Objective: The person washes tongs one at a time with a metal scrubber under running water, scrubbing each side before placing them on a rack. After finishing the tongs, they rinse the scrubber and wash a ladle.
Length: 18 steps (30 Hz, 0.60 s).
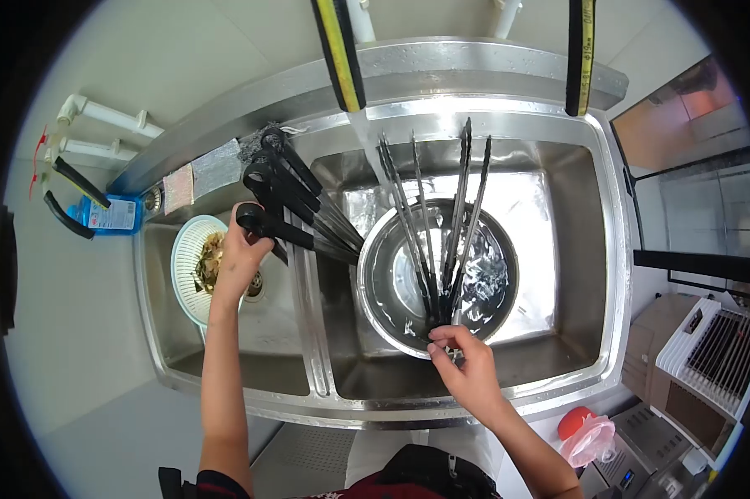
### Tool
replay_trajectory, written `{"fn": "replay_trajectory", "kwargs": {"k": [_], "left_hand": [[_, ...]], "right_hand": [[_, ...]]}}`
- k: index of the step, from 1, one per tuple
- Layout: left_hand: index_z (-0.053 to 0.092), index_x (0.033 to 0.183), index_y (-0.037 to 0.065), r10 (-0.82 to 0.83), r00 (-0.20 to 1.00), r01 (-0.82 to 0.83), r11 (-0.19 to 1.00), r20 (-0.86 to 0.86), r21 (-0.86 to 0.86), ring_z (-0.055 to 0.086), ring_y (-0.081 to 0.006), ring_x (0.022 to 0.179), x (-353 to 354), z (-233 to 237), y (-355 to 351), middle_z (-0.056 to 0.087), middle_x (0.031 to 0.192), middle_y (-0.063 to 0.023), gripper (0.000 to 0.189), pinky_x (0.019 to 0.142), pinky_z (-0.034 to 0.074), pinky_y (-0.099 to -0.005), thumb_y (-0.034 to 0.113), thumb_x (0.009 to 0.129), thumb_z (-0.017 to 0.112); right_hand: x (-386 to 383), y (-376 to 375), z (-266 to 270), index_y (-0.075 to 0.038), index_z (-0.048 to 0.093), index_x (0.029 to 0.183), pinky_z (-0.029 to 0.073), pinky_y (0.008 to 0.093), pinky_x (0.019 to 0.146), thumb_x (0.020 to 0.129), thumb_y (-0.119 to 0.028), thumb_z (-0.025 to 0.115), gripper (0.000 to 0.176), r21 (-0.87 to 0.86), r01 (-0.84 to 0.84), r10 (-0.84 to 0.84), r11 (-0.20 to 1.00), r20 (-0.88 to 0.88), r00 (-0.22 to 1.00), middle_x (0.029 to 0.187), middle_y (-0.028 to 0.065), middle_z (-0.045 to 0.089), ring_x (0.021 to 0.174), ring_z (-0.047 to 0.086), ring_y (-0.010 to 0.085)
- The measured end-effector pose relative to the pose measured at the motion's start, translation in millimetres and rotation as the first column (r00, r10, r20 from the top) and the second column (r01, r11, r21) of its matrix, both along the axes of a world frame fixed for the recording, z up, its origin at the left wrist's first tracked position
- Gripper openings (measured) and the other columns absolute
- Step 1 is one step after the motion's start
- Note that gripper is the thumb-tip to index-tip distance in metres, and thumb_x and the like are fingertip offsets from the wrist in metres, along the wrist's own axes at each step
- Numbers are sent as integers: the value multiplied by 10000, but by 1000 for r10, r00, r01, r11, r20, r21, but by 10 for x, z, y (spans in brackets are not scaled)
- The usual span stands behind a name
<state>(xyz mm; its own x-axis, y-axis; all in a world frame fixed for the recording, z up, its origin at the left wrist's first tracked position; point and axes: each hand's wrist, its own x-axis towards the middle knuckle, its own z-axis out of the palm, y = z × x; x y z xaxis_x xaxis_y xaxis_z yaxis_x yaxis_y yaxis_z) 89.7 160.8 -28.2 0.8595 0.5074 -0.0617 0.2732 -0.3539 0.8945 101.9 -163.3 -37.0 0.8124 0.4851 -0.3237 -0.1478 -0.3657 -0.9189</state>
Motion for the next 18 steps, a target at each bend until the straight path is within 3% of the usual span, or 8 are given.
{"fn": "replay_trajectory", "kwargs": {"k": [2, 4, 10, 14, 15, 18], "left_hand": [[450, 919, 31, 16, 1000, -16, 999, 5, 38, 442, -100, 659, 38, -10, -5, 488, 754, -31, 259, 612, 384, -222, 6, 682, 550], [482, 900, 16, 208, 978, -205, 953, 11, 224, 478, -118, 648, 120, -42, 63, 513, 733, -55, 220, 597, 400, -240, -8, 688, 538], [529, 815, 7, 87, 975, -178, 853, 203, 491, 515, -149, 627, 313, 2, 201, 546, 694, -66, 111, 602, 424, -259, -5, 705, 539], [547, 827, 12, 163, 963, -243, 870, 213, 430, 521, -156, 677, 365, 158, 237, 561, 739, -69, 131, 617, 421, -260, 10, 696, 560], [550, 834, 15, 194, 967, -246, 885, 167, 396, 520, -151, 692, 381, 191, 225, 561, 750, -66, 136, 619, 418, -259, 20, 699, 564], [554, 852, 21, 198, 977, -215, 906, 84, 365, 514, -140, 729, 355, 146, 225, 562, 780, -62, 146, 630, 408, -252, 48, 709, 566]], "right_hand": [[11, -60, -49, -11, 548, 888, 406, 211, 502, 746, -66, 572, 155, -9, 5, -5, 1000, 19, 1000, 743, 67, 583, 700, 567, 128], [11, -89, -48, -10, 549, 886, 413, 211, 501, 747, -66, 571, 151, -19, 7, -6, 1000, 37, 999, 742, 70, 585, 699, 567, 129], [84, -187, -53, -20, 544, 892, 422, 238, 492, 757, -91, 564, 154, -124, 17, -19, 992, -15, 1000, 754, 71, 587, 705, 583, 144], [126, -300, -184, -8, 530, 879, 431, 260, 517, 753, -109, 569, 166, -229, 10, -1, 973, 42, 999, 796, 99, 560, 734, 575, 178], [153, -318, -216, -6, 525, 894, 437, 264, 650, 745, -106, 580, 188, -281, -3, 4, 960, 5, 1000, 822, 103, 584, 760, 579, 181], [202, -386, -417, -4, 509, 917, 441, 283, 659, 736, -104, 584, 219, -367, -13, 43, 930, 75, 996, 874, 120, 566, 796, 571, 206]]}}
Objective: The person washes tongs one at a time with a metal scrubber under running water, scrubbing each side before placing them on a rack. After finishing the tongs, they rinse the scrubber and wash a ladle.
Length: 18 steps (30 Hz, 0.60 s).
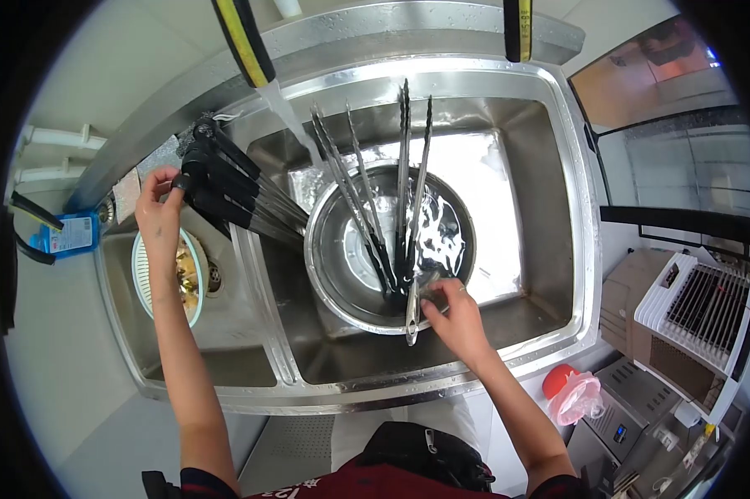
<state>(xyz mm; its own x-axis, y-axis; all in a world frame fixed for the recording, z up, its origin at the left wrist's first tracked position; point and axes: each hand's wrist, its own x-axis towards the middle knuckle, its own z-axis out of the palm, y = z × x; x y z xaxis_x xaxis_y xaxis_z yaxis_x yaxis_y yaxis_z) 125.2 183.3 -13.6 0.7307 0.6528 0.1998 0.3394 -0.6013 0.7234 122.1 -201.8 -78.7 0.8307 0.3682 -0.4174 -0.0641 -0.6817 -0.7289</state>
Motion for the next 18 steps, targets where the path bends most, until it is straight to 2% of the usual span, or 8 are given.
{"fn": "replay_trajectory", "kwargs": {"k": [3, 6, 8, 11, 12, 14, 16, 18], "left_hand": [[558, 857, 20, -37, 997, 37, 999, -69, 0, 514, -142, 721, -64, -49, 6, 564, 777, -53, 149, 640, 406, -256, 55, 713, 561], [543, 930, 23, -24, 992, -6, 972, -125, -235, 515, -147, 770, -140, -95, -6, 563, 850, -58, 223, 692, 398, -261, 51, 709, 556], [501, 1020, 11, -21, 1000, 20, 980, -4, -198, 506, -153, 836, -193, -70, -113, 542, 931, -73, 307, 766, 382, -268, 26, 714, 524], [473, 1042, 2, 48, 959, -74, 994, 278, 86, 496, -157, 900, -405, 46, -498, 521, 983, -100, 321, 830, 360, -282, 1, 721, 489], [478, 1023, 2, 69, 941, -73, 997, 331, 1, 496, -156, 904, -519, -15, -682, 525, 970, -101, 303, 840, 358, -286, -13, 720, 483], [506, 952, 14, 11, 921, 69, 980, 390, -189, 508, -157, 876, -638, -207, -1157, 538, 929, -87, 233, 830, 374, -288, -33, 725, 491], [538, 900, 25, 1, 988, 85, 839, 157, -537, 524, -143, 812, -566, -413, -1695, 544, 858, -62, 161, 713, 428, -263, -2, 742, 517], [511, 953, 28, -139, 989, 144, 852, 46, -504, 527, -169, 737, -517, -778, -1969, 528, 814, -83, 220, 626, 436, -265, 30, 738, 556]], "right_hand": [[98, -108, -290, -6, 466, 980, 441, 303, 693, 724, -93, 589, 296, -4, -11, 11, 1000, 67, 998, 954, 138, 527, 839, 554, 237], [296, -1, -362, -15, 434, 1045, 412, 323, 790, 691, -70, 604, 396, -64, -40, 48, 997, 126, 991, 1067, 171, 472, 965, 486, 299], [364, 123, -462, -10, 440, 1058, 341, 404, 881, 646, -45, 604, 446, -224, -167, 249, 960, 413, 876, 1100, 198, 440, 1044, 399, 373], [417, 175, -781, -38, 446, 1102, 300, 428, 914, 601, -88, 638, 540, -532, -304, 533, 790, 352, 769, 1161, 188, 416, 1116, 335, 378], [436, 177, -886, -47, 448, 1110, 308, 426, 904, 590, -100, 646, 559, -678, -336, 680, 654, 331, 654, 1175, 182, 410, 1114, 346, 367], [544, 233, -758, -61, 468, 1088, 339, 415, 874, 577, -102, 651, 545, -668, -355, 677, 654, 308, 668, 1153, 155, 431, 1097, 368, 357], [641, 289, -490, -72, 483, 1037, 373, 406, 836, 571, -101, 654, 497, -572, -424, 609, 702, 175, 773, 1111, 134, 455, 1064, 395, 360], [665, 181, -400, -67, 476, 969, 355, 388, 860, 541, -89, 673, 471, -500, -387, 536, 774, 193, 822, 1110, 136, 437, 1052, 397, 345]]}}
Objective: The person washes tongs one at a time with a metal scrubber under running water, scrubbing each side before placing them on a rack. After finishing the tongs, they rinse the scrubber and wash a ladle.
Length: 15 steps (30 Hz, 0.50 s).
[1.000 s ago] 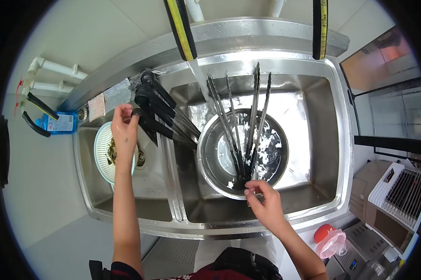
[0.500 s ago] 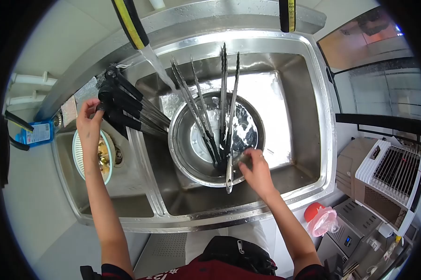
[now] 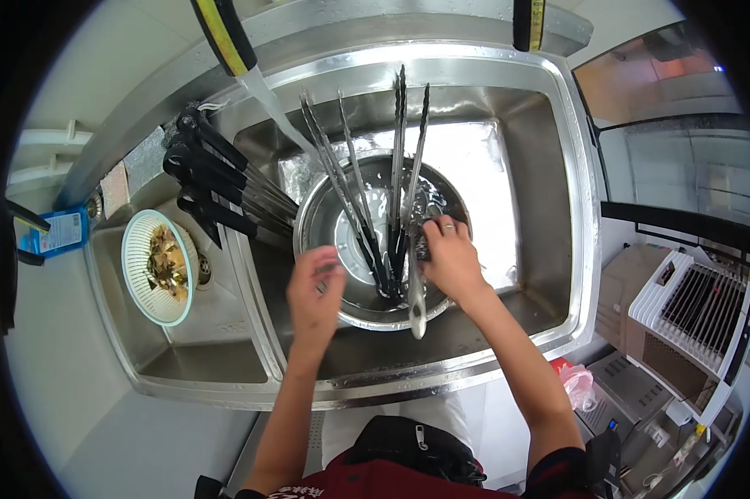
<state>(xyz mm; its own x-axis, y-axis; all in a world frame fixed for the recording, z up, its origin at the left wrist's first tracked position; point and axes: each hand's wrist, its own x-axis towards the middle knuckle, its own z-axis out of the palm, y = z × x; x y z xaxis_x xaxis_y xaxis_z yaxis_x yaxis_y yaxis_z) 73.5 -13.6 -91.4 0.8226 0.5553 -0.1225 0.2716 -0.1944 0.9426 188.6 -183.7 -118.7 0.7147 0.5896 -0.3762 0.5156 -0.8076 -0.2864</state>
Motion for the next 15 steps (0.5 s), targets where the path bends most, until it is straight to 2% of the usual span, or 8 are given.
{"fn": "replay_trajectory", "kwargs": {"k": [3, 6, 10, 11, 12, 13, 14, 15], "left_hand": [[469, 962, 28, -79, 983, 86, 996, -164, 36, 539, -249, 679, 106, -389, -252, 526, 772, -113, 281, 595, 441, -325, 113, 727, 599], [456, 877, 19, -151, 939, 193, 975, -309, 110, 547, -311, 666, 247, -502, -294, 537, 736, -138, 263, 603, 440, -382, 176, 727, 604], [435, 784, 9, -200, 859, 316, 931, -471, 182, 557, -379, 655, 409, -431, -222, 567, 692, -194, 253, 611, 432, -454, 198, 715, 588], [437, 780, -3, -207, 851, 338, 919, -482, 203, 560, -385, 640, 413, -420, -206, 567, 662, -220, 231, 609, 438, -455, 165, 702, 575], [437, 780, -3, -203, 852, 336, 919, -482, 207, 560, -385, 640, 412, -391, -180, 567, 662, -220, 231, 609, 438, -455, 165, 702, 575], [437, 793, -5, -222, 864, 338, 921, -452, 195, 557, -386, 632, 400, -353, -153, 566, 653, -218, 223, 607, 436, -456, 154, 703, 566], [437, 805, -6, -241, 874, 341, 922, -421, 180, 555, -388, 623, 380, -333, -132, 565, 645, -216, 217, 604, 434, -458, 144, 703, 557], [439, 842, -2, -201, 882, 305, 933, -426, 189, 555, -383, 607, 350, -331, -117, 563, 625, -208, 216, 590, 430, -453, 135, 712, 544]], "right_hand": [[-35, -125, 291, -13, 462, 972, 379, 378, 870, 539, -22, 670, 480, 392, 334, -251, 857, -246, 936, 1222, 140, 299, 1067, 413, 319], [-80, -135, 467, -7, 483, 986, 381, 347, 880, 544, -4, 668, 479, 500, 281, -218, 819, -181, 959, 1258, 136, 254, 1066, 428, 278], [-191, -178, 373, -2, 485, 1008, 396, 302, 852, 604, 12, 642, 433, 518, 555, -323, 651, -473, 820, 1175, 106, 374, 1014, 461, 225], [-206, -215, 471, 0, 466, 1048, 401, 298, 831, 639, -1, 612, 434, 388, 742, -315, 547, -726, 611, 1069, 92, 459, 972, 478, 213], [-252, -225, 501, 0, 466, 1048, 401, 298, 831, 639, -1, 612, 434, 391, 741, -311, 547, -726, 613, 1069, 92, 459, 972, 478, 213], [-328, -257, 530, 9, 447, 1066, 400, 301, 824, 650, -18, 604, 445, 208, 929, -273, 306, -916, 295, 1034, 90, 489, 950, 493, 207], [-409, -297, 564, 19, 427, 1083, 399, 305, 816, 661, -35, 596, 458, -56, 996, -140, 75, -989, -45, 998, 89, 519, 928, 508, 200], [-488, -351, 617, 19, 427, 1083, 399, 305, 816, 661, -35, 596, 458, -57, 995, -140, 76, -989, -46, 998, 89, 519, 928, 508, 200]]}}
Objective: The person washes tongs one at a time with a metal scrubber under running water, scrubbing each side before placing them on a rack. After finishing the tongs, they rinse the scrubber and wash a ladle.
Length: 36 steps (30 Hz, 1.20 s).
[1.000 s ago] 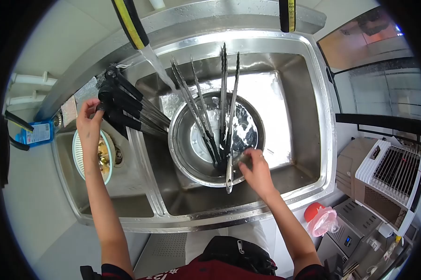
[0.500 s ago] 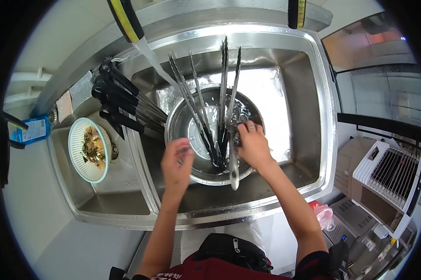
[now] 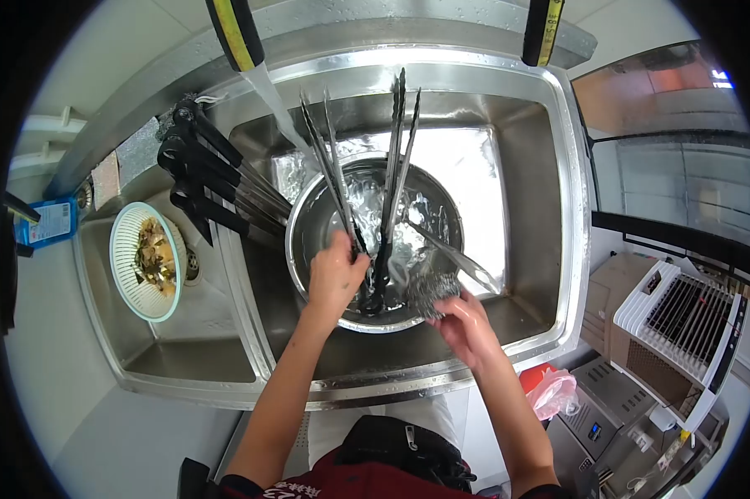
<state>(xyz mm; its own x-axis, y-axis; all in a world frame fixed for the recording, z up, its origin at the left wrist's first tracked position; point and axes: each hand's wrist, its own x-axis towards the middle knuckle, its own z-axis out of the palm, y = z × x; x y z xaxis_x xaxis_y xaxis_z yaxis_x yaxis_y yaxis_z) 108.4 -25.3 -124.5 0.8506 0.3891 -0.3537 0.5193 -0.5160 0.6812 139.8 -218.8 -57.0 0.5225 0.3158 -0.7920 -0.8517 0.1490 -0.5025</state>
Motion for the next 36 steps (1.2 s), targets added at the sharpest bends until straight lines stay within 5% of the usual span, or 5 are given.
{"fn": "replay_trajectory", "kwargs": {"k": [13, 19, 21, 23, 36], "left_hand": [[500, 983, -22, 393, 906, -341, 898, 159, -277, 506, -121, 484, -496, 591, 152, 540, 593, -79, 192, 471, 403, -251, 88, 834, 453], [496, 965, -17, 527, 844, -389, 728, 98, -564, 408, -43, 556, -637, 641, -2, 468, 585, -36, 187, 495, 353, -207, 124, 857, 436], [494, 936, -12, 504, 862, -398, 740, 54, -542, 396, -50, 522, -681, 648, -33, 442, 555, -27, 173, 472, 341, -219, 127, 864, 421], [495, 910, -4, 502, 864, -408, 738, 34, -537, 377, -69, 468, -688, 689, -30, 423, 519, -33, 166, 446, 330, -237, 131, 868, 409], [451, 844, -11, 456, 876, -288, 759, 161, -584, 509, -201, 420, -762, 844, -65, 481, 492, -100, 143, 418, 376, -310, 116, 876, 393]], "right_hand": [[127, 264, 310, -89, 264, 1250, 432, 411, 850, 669, 103, 476, 648, 330, -2, 8, 944, -16, 1000, 1176, 152, 410, 1040, 476, 322], [227, 836, -164, -70, 361, 1207, 244, 325, 980, 630, 100, 533, 626, -151, -508, 471, 848, 653, 593, 1259, 125, 313, 1219, 261, 215], [186, 953, -116, -39, 389, 1197, 132, 349, 1021, 647, 34, 529, 572, 1, -490, 374, 872, 643, 668, 1347, 99, 209, 1265, 139, 188], [182, 1086, 17, -1, 405, 1187, 156, 366, 1018, 728, -39, 495, 469, 678, 69, -115, 732, 23, 993, 1387, 42, 135, 1268, 146, 183], [-103, 1289, 143, -69, 301, 1235, 448, 286, 687, 773, -19, 521, 514, 83, -45, 22, 996, 262, 965, 972, 74, 478, 840, 502, 154]]}}
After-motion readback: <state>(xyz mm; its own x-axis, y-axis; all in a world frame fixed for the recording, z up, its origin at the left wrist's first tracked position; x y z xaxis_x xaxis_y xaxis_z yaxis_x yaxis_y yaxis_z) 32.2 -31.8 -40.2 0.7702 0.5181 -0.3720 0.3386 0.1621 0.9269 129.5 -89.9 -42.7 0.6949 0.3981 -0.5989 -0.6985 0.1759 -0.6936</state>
